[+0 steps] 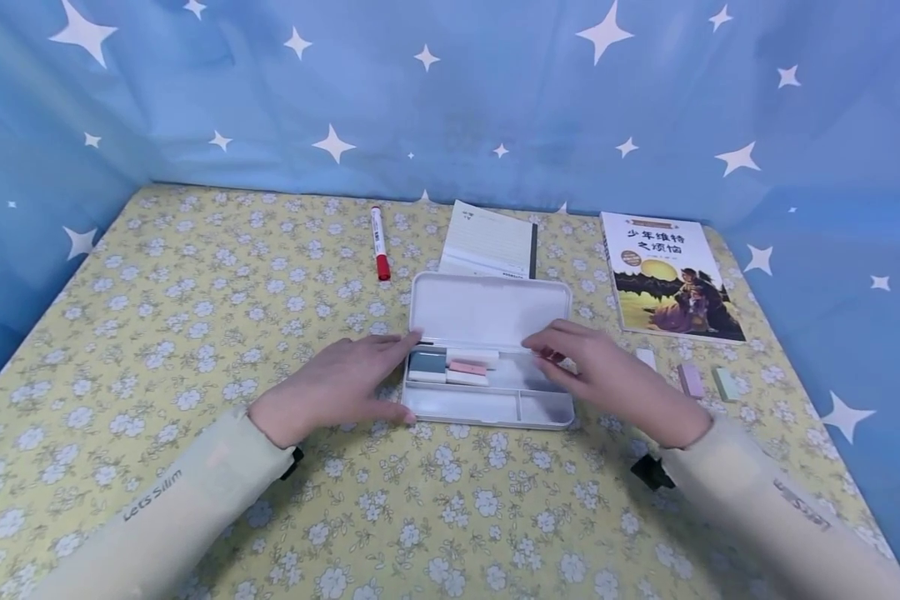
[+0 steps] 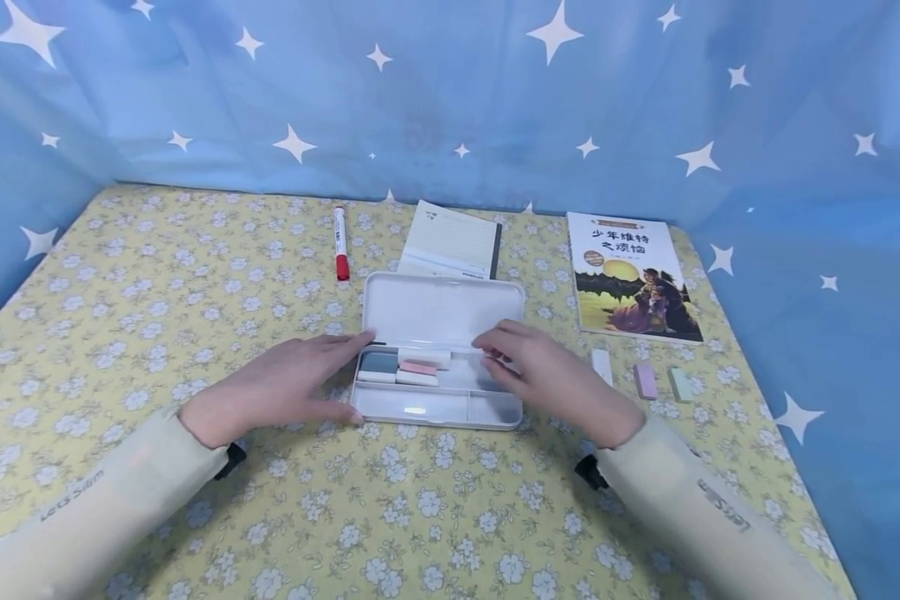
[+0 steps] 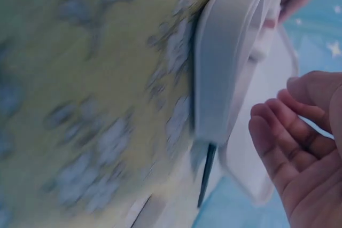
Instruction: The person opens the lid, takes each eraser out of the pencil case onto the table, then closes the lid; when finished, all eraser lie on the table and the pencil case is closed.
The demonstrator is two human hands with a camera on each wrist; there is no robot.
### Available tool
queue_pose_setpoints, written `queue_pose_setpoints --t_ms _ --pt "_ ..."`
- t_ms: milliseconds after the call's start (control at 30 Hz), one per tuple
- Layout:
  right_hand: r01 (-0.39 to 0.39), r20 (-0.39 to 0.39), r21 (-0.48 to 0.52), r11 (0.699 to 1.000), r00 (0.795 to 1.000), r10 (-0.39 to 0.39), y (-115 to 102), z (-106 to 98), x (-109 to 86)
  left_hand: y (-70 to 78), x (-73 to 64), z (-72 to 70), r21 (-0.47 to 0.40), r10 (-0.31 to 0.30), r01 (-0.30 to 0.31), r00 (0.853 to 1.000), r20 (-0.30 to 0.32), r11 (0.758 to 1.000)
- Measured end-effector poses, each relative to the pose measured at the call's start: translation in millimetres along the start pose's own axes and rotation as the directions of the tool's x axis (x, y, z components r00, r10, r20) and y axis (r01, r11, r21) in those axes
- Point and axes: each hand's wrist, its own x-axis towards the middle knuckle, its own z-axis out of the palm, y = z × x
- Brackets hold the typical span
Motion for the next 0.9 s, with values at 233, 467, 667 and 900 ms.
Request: queue_pose_setpoints --t_ms 233,467,667,900 --pt "0.086 0.053 -0.026 0.996 0.995 -0.085 -15 7 20.4 -0.9 0.0 1.0 0.003 0.005 -0.005 1.0 -0.007 1.0" --pt "0.1 0.101 -0.05 0.994 0.99 -0.094 -23 10 31.3 -1.0 1.7 2.2 -0.002 0.004 -0.004 1.0 -0.017 1.0" --pt "0.169 0.072 -0.073 0.983 0.984 -0.163 -25 17 36.9 -0.7 3.0 1.8 -0.004 0.008 -0.009 1.0 -0.028 1.0" --pt "0.231 0.037 -0.149 0.961 0.973 -0.228 -30 22 40.4 -0.5 1.5 1.4 -0.013 -0.007 0.007 1.0 -0.011 1.0"
